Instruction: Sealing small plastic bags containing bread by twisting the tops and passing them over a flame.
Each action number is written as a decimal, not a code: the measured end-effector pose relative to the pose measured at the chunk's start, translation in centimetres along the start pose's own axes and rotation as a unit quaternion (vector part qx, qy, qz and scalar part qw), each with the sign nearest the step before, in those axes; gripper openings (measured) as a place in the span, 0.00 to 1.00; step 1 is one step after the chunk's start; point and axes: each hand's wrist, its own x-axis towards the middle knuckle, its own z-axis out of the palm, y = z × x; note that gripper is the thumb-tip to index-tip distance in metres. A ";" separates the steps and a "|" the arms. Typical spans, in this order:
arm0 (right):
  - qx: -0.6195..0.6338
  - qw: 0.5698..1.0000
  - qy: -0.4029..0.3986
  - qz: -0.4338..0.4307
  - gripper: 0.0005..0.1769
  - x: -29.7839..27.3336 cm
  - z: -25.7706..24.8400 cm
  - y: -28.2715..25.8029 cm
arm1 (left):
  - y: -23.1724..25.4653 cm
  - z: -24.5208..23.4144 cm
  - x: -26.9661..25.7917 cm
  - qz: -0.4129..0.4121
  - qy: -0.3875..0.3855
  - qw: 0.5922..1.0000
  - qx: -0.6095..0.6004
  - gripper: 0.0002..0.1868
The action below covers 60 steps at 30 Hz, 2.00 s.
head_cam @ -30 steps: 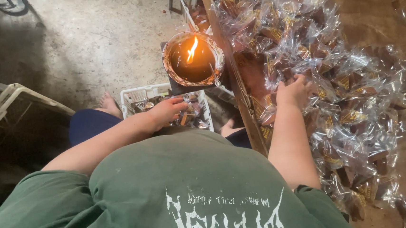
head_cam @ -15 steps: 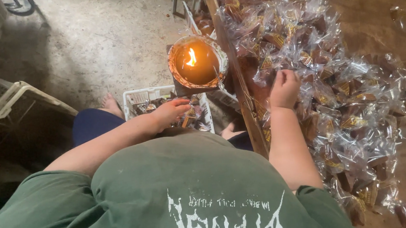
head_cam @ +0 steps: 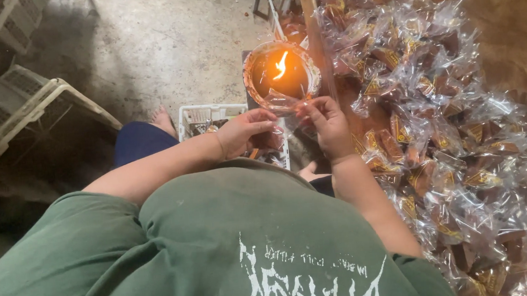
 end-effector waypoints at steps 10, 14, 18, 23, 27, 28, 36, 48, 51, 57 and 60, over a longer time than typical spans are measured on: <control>-0.264 0.907 -0.156 -0.289 0.06 0.1 -0.1 4.2 | -1.9 -1.5 0.7 -0.081 0.048 0.995 0.042 0.22; -0.211 0.977 0.006 -0.040 0.07 0.7 -0.5 6.6 | -2.0 -0.9 1.7 -0.069 -0.032 0.997 0.021 0.25; -0.132 0.990 0.052 -0.002 0.14 1.0 -0.9 6.1 | -1.6 0.5 1.4 0.025 0.023 0.996 0.087 0.16; -0.178 0.983 0.053 0.012 0.07 0.6 -0.1 4.9 | -1.9 -0.3 2.3 0.018 0.047 0.997 0.065 0.24; -0.232 0.966 -0.037 0.111 0.08 1.4 -1.0 5.8 | 2.6 2.8 0.2 0.056 0.112 0.983 0.132 0.11; -0.232 0.966 -0.037 0.112 0.08 1.6 -1.2 6.1 | 2.3 1.7 0.5 0.054 0.112 0.983 0.132 0.11; 0.087 0.951 -0.057 0.291 0.13 1.4 -0.4 6.9 | 0.6 0.4 1.7 0.074 0.004 0.748 0.659 0.35; 0.099 0.983 0.105 0.111 0.07 2.8 -1.1 5.9 | -1.7 -2.6 6.5 0.000 0.069 0.970 0.232 0.14; 0.060 0.987 0.102 0.107 0.07 3.1 -1.4 6.2 | -1.9 -2.8 7.9 -0.035 0.085 0.987 0.132 0.13; 0.030 0.988 0.068 0.133 0.10 2.9 -2.0 6.4 | -2.1 -2.6 7.6 -0.050 0.069 0.991 0.099 0.18; 0.058 0.977 0.005 0.207 0.17 2.0 -0.5 4.4 | -2.1 -0.3 5.6 -0.035 0.035 0.990 0.130 0.13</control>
